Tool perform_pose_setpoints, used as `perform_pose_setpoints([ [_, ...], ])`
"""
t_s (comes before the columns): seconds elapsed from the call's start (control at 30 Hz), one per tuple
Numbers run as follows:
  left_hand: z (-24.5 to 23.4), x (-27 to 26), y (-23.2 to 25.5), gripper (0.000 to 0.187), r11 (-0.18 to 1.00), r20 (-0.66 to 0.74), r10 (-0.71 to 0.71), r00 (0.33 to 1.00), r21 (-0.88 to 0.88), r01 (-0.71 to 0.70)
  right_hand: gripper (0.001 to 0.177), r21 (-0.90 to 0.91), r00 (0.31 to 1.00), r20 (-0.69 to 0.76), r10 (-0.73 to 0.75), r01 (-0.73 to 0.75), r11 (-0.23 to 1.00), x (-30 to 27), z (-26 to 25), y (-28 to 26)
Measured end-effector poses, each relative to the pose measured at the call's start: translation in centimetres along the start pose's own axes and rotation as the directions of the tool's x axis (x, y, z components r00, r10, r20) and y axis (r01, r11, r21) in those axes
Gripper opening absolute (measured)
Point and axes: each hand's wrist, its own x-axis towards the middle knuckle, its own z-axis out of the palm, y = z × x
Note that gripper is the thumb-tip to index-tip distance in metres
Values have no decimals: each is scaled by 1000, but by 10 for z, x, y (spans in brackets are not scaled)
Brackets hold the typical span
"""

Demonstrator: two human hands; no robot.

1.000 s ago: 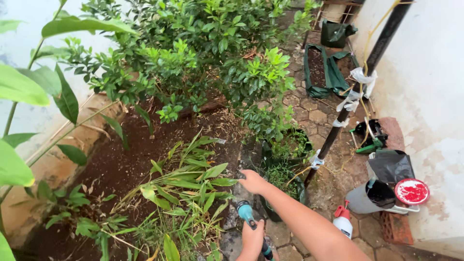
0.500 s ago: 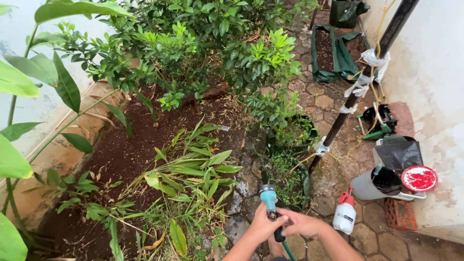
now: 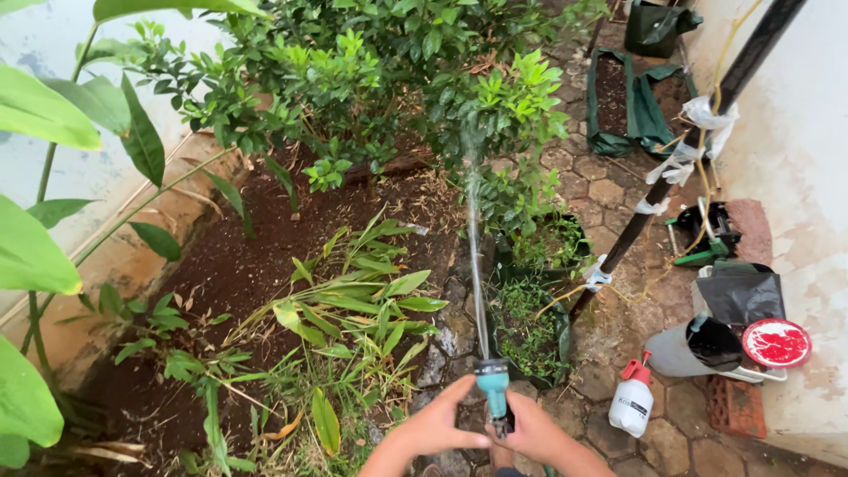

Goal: The person waters various potted and garden-planted greenery using a spray nozzle attached to a hose. They move around the garden, handling plastic bottles and directing the water spray at different sections of the foliage.

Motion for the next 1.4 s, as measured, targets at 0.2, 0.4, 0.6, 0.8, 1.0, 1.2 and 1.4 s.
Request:
perform_pose_setpoints([
  [0.2,-31,-88,-65,89,810,-253,-571,781,-19,586,39,-65,989,131,-73,82,995,-5,-9,-32],
  [0.4,-6,-135,-161,77,732,-305,-679,667,-213,647,32,-91,967,209,-143,165,982,4,-1,-40],
  [0.6,13,-140,-173,69,789,-407,-591,697,-109,605,32,-49,948,250,-198,217,975,13,7,-43],
  [0.8,13,-145,-171,61,794,-444,-547,710,-7,607,28,-46,972,138,-193,201,979,25,8,-25],
  [1.0,10,-156,-167,56,796,-472,-544,694,-29,605,26,-69,995,57,-78,82,994,24,-1,-15],
  [1.2,9,-150,-131,53,764,-462,-553,693,50,644,23,-78,995,88,-37,44,996,12,3,-14],
  [1.4,8,-142,-94,49,818,-533,-453,715,71,571,29,-41,996,33,-85,86,995,15,6,-10],
])
